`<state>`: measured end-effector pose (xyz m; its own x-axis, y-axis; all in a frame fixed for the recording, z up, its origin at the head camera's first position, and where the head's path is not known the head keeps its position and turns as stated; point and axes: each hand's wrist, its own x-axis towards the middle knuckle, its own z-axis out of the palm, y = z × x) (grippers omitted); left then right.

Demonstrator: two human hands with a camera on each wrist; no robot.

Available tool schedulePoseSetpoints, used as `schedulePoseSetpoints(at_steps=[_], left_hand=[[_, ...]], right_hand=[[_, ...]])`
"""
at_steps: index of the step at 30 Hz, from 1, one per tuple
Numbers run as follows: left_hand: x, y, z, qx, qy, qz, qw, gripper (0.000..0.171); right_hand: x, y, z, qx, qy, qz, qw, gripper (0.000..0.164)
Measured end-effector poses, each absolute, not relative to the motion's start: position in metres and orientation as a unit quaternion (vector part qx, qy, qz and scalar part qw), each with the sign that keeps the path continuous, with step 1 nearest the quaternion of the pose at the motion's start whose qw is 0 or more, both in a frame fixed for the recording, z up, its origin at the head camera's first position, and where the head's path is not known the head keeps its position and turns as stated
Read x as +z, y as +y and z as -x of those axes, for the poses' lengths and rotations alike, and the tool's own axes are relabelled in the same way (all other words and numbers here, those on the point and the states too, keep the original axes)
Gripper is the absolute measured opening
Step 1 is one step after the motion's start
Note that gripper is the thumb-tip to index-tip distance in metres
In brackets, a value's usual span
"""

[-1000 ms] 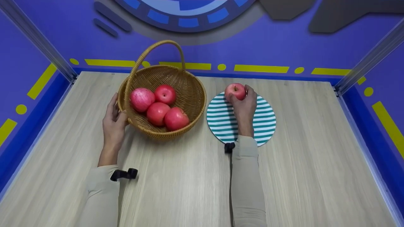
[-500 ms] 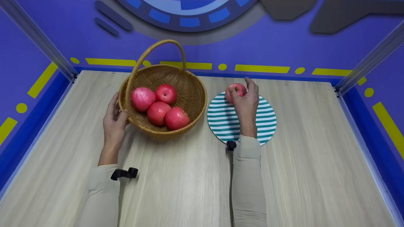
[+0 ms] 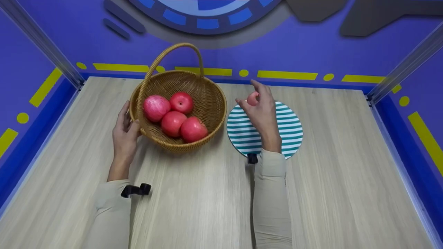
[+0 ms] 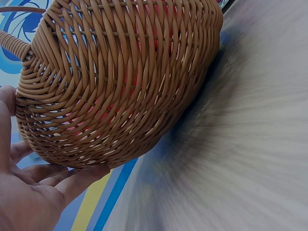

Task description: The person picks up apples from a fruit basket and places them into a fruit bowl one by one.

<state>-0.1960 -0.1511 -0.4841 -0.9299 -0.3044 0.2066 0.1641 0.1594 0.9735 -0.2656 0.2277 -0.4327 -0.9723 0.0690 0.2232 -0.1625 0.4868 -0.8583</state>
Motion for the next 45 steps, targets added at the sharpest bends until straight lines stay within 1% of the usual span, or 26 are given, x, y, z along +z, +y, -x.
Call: schedulePoseSetpoints(at_steps=[4,16,24,32,40,45], left_hand=[[-0.485,-0.152,0.196,-0.647,-0.739,-0.046,0.180,0.068],[-0.484,-0.151,0.196,-0.652,-0.736,-0.044,0.178,0.069],[-0.483,-0.149,0.197,-0.656,-0.734,-0.049,0.169,0.068],[-0.485,-0.153,0.197,-0.654,-0.735,-0.055,0.171,0.068],[-0.483,-0.152,0.197,-0.649,-0.739,-0.062,0.170,0.069],[-0.483,-0.151,0.197,-0.645,-0.742,-0.062,0.171,0.069]], right_hand=[[-0.426,0.220,0.263,0.502,-0.858,-0.050,0.097,0.077],[-0.416,0.201,0.255,0.489,-0.864,-0.104,0.063,0.072],[-0.413,0.196,0.252,0.482,-0.860,-0.151,0.067,0.071],[-0.408,0.186,0.248,0.461,-0.870,-0.165,0.058,0.075],[-0.407,0.184,0.245,0.447,-0.872,-0.186,0.066,0.073],[-0.406,0.179,0.242,0.445,-0.871,-0.198,0.058,0.072]])
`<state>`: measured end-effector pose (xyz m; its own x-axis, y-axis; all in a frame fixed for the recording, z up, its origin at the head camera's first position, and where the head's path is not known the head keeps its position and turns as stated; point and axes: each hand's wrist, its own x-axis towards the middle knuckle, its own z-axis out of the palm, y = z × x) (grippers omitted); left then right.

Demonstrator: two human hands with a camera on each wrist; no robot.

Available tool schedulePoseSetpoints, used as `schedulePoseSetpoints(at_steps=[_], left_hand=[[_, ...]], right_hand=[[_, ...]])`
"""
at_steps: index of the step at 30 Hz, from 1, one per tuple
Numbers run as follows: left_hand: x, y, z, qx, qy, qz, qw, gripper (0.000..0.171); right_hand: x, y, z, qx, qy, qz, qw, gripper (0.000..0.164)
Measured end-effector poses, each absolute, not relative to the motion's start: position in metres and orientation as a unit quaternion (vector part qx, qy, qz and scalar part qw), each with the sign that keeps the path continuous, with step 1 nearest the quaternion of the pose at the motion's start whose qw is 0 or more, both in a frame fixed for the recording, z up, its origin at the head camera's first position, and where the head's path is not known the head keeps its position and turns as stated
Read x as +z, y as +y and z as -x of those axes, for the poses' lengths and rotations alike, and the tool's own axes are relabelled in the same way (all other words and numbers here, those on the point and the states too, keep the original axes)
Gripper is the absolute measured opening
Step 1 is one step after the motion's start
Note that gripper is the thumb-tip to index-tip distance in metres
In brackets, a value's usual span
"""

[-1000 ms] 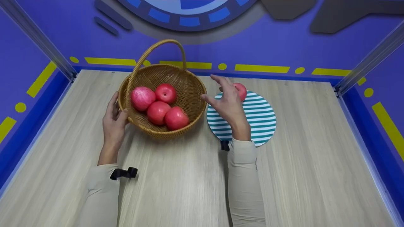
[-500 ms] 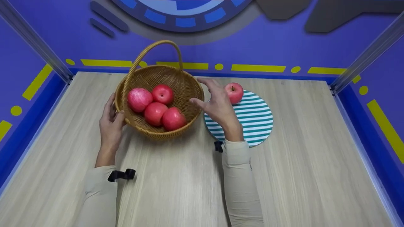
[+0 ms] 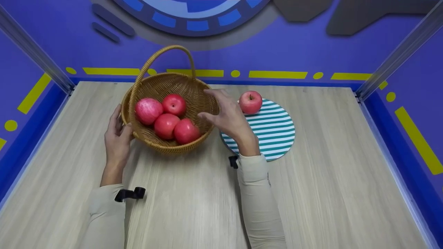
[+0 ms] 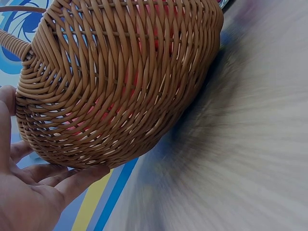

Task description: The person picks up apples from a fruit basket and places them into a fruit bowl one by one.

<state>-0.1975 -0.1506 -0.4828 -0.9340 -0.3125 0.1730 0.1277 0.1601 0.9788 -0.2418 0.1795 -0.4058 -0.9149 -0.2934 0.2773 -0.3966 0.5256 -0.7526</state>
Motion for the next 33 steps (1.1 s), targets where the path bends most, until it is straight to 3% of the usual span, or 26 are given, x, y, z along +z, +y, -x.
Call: schedulePoseSetpoints(at_steps=[19,33], left_hand=[[-0.483,-0.150,0.196,-0.638,-0.748,-0.052,0.176,0.067],[-0.484,-0.150,0.197,-0.644,-0.741,-0.038,0.187,0.067]], right_hand=[[-0.412,0.146,0.236,0.399,-0.870,-0.287,-0.037,0.068],[-0.425,0.129,0.238,0.329,-0.893,-0.295,-0.086,0.065]])
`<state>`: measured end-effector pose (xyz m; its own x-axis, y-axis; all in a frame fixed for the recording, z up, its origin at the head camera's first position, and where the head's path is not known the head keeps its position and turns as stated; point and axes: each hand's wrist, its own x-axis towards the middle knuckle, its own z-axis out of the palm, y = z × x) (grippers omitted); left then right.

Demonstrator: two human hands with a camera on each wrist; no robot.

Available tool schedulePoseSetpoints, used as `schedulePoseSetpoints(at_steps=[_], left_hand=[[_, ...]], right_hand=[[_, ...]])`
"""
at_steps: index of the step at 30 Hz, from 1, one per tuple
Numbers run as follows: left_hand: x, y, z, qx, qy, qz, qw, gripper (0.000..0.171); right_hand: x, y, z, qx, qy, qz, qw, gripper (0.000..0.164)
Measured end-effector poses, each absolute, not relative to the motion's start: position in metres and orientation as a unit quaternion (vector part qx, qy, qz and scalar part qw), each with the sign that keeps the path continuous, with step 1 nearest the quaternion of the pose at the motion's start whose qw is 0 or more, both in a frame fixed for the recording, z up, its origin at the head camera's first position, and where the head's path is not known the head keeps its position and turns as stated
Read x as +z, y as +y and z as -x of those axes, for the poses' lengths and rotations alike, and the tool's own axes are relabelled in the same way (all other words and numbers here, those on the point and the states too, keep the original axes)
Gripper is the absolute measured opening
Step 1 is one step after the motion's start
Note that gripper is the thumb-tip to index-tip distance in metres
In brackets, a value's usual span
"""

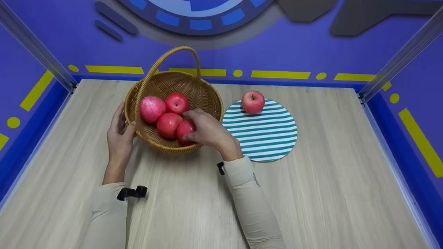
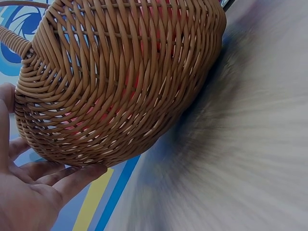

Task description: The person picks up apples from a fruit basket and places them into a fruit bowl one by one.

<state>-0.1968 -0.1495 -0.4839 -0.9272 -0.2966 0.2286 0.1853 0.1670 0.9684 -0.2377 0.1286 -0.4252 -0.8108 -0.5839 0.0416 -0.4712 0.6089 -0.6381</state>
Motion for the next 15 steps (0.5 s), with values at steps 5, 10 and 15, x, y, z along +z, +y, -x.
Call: schedulePoseSetpoints(at_steps=[5,10,15], left_hand=[[-0.4834,-0.1481,0.1968,-0.644,-0.742,-0.035,0.186,0.067],[-0.4824,-0.1480,0.1960,-0.644,-0.741,-0.032,0.185,0.067],[-0.4830,-0.1479,0.1955,-0.643,-0.742,-0.023,0.189,0.067]], right_hand=[[-0.4276,0.1278,0.2375,-0.308,0.902,0.287,0.091,0.062],[-0.4283,0.1264,0.2374,-0.284,0.913,0.272,0.110,0.065],[-0.4297,0.1254,0.2377,-0.265,0.922,0.255,0.120,0.069]])
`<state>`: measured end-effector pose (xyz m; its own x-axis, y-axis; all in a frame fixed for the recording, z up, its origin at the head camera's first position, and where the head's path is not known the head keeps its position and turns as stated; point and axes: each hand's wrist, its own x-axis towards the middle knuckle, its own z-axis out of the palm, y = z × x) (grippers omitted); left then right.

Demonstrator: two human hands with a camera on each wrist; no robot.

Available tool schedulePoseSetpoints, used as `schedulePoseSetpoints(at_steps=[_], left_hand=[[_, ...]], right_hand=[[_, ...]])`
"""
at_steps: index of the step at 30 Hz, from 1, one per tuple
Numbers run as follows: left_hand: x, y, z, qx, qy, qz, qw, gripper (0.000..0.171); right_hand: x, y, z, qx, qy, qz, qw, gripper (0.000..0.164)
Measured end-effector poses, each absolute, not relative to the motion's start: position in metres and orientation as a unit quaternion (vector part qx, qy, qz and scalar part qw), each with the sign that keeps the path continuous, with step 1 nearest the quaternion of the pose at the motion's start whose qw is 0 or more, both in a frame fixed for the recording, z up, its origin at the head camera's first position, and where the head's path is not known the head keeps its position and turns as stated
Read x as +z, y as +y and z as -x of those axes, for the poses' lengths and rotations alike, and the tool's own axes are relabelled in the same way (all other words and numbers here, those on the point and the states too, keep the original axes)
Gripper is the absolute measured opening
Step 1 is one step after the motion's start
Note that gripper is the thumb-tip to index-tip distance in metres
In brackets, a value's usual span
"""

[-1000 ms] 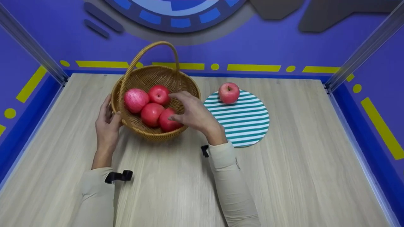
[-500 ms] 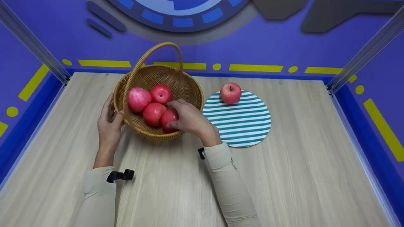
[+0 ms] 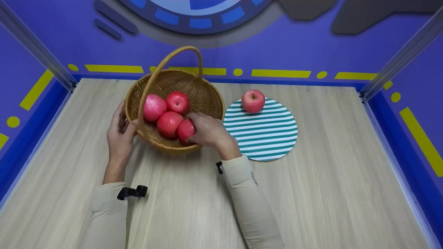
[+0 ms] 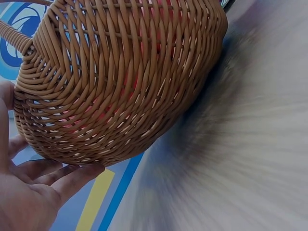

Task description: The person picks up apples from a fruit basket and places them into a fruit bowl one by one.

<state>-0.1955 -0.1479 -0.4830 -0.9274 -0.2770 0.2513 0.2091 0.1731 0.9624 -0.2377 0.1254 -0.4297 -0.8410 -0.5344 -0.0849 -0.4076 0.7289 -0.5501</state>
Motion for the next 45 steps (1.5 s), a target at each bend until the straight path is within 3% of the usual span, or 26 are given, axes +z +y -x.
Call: schedulePoseSetpoints(at_steps=[13,24,34,45], left_hand=[[-0.4834,-0.1474,0.1956,-0.647,-0.737,-0.007,0.197,0.068],[-0.4831,-0.1479,0.1966,-0.645,-0.737,0.000,0.200,0.068],[-0.4834,-0.1485,0.1963,-0.648,-0.735,-0.026,0.198,0.069],[-0.4850,-0.1507,0.1978,-0.653,-0.730,-0.049,0.195,0.068]], right_hand=[[-0.4313,0.1263,0.2383,-0.247,0.929,0.249,0.115,0.082],[-0.4318,0.1275,0.2392,-0.268,0.919,0.263,0.123,0.073],[-0.4312,0.1267,0.2386,-0.325,0.911,0.249,0.056,0.065],[-0.4265,0.1338,0.2397,-0.405,0.887,0.222,-0.026,0.080]])
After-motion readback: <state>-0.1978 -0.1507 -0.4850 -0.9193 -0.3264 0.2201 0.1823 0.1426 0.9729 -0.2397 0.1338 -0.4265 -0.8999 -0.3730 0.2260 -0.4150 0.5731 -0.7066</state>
